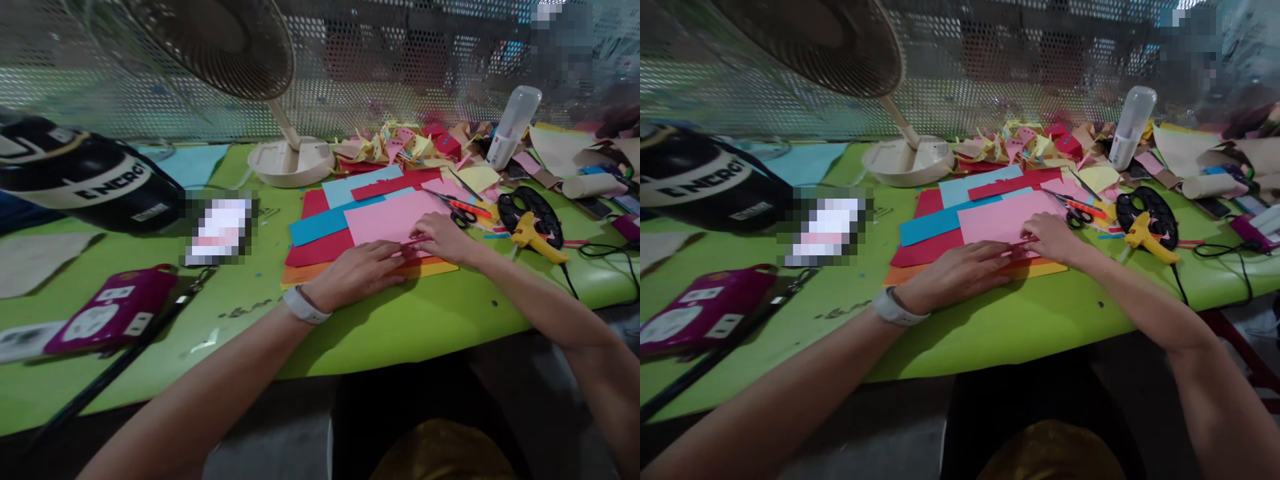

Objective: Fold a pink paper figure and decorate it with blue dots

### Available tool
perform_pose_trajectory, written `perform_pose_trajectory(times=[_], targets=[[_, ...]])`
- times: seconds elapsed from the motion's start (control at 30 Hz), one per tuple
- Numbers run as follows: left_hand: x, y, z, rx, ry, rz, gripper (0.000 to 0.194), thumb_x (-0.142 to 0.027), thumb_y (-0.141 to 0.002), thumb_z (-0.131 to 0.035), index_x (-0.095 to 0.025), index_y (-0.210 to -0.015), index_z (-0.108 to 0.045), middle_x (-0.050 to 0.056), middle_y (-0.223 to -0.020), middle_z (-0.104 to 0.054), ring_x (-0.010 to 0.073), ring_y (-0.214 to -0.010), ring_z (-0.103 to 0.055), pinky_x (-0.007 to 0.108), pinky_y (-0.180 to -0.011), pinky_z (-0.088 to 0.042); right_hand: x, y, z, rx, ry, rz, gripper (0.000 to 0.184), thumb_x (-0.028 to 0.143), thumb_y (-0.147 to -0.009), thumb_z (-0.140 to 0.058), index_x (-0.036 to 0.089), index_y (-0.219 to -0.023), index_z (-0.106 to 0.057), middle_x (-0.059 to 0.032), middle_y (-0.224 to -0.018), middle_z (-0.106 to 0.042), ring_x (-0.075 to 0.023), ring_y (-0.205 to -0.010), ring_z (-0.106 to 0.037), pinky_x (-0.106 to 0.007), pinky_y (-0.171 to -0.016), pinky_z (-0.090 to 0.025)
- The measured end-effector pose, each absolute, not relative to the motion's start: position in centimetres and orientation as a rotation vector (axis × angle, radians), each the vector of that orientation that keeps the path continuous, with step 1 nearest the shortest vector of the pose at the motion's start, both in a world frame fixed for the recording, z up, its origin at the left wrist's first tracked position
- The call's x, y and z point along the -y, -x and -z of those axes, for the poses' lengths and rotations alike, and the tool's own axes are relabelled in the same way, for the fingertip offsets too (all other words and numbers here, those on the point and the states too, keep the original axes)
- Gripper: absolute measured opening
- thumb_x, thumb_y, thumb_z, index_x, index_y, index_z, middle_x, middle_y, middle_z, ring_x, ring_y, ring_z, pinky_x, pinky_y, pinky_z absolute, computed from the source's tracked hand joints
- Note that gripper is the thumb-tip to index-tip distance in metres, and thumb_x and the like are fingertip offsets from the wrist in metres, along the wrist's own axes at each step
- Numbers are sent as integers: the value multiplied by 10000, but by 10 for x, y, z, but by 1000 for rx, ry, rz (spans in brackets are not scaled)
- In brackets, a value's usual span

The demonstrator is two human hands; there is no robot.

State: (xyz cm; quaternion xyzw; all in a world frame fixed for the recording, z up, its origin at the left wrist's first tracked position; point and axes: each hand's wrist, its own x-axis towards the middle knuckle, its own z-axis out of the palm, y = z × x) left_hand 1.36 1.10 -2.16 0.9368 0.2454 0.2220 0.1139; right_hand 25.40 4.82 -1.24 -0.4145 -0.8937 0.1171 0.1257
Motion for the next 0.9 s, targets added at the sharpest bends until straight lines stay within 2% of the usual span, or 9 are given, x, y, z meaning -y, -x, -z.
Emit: perform_pose_trajectory(times=[0.07, 0.27, 0.4, 0.5, 0.6, 0.7, 0.77, 0.83, 0.9], targets=[[-12, -13, 23, -714, -2721, -664, 315, -435, -953, -572, -220, -1141, -705, 153, -1219, -704, 289, -1150, -659, 473, -996, -533, -49, -256, 15, 2574, 1207, -358, 206, 312, -874, -657, 162, -1010, -694, -111, -1041, -670, -253, -988, -553, -369, -860, -365], [-12, -14, 25, -664, -2736, -697, 261, -352, -957, -564, -239, -1149, -700, 131, -1213, -712, 286, -1162, -654, 474, -989, -537, -44, -260, -4, 2317, 1066, -442, 130, 302, -893, -627, 200, -843, -689, -76, -933, -692, -231, -957, -597, -398, -921, -411], [-11, -17, 27, -694, -2777, -725, 275, -343, -946, -592, -257, -1193, -680, 108, -1192, -721, 267, -1116, -672, 428, -949, -563, -29, -268, -45, 1861, 1031, -521, 195, 396, -894, -629, 213, -847, -681, -51, -909, -693, -209, -895, -636, -381, -853, -491], [-11, -18, 30, -689, -2811, -730, 266, -345, -948, -596, -232, -1169, -691, 118, -1191, -719, 277, -1107, -674, 436, -938, -569, -21, -276, -70, 1626, 928, -534, 212, 435, -874, -660, 224, -862, -674, -23, -845, -679, -178, -831, -649, -362, -799, -522], [-12, -19, 31, -668, -2872, -698, 294, -348, -977, -550, -195, -1190, -682, 137, -1214, -709, 291, -1135, -658, 453, -933, -569, -22, -280, -73, 1605, 891, -642, 196, 419, -881, -655, 223, -882, -676, -17, -811, -685, -157, -759, -654, -352, -756, -538], [-12, -20, 31, -700, -2882, -698, 307, -339, -995, -520, -204, -1229, -664, 127, -1221, -708, 268, -1140, -654, 418, -931, -569, -25, -281, -52, 1830, 988, -750, 198, 390, -890, -647, 198, -881, -695, -47, -821, -710, -176, -749, -667, -369, -751, -556], [-11, -21, 30, -729, -2920, -659, 314, -338, -1004, -504, -202, -1243, -655, 126, -1225, -707, 265, -1146, -651, 405, -914, -572, -24, -282, -32, 2083, 1028, -583, 223, 384, -914, -620, 185, -942, -718, -84, -916, -734, -214, -856, -681, -415, -831, -554], [-10, -23, 28, -764, -3000, -569, 318, -342, -1016, -483, -187, -1233, -655, 133, -1250, -694, 273, -1170, -638, 403, -902, -570, -21, -285, -12, 2375, 995, -264, 263, 383, -927, -618, 187, -1066, -725, -121, -1095, -728, -269, -1074, -647, -490, -973, -499], [-8, -24, 26, -804, -3076, -467, 324, -348, -1027, -459, -176, -1220, -655, 133, -1275, -680, 275, -1189, -625, 405, -907, -563, -16, -288, 3, 2579, 941, -2, 307, 389, -953, -588, 202, -1162, -711, -134, -1258, -679, -292, -1178, -603, -517, -1015, -470]])
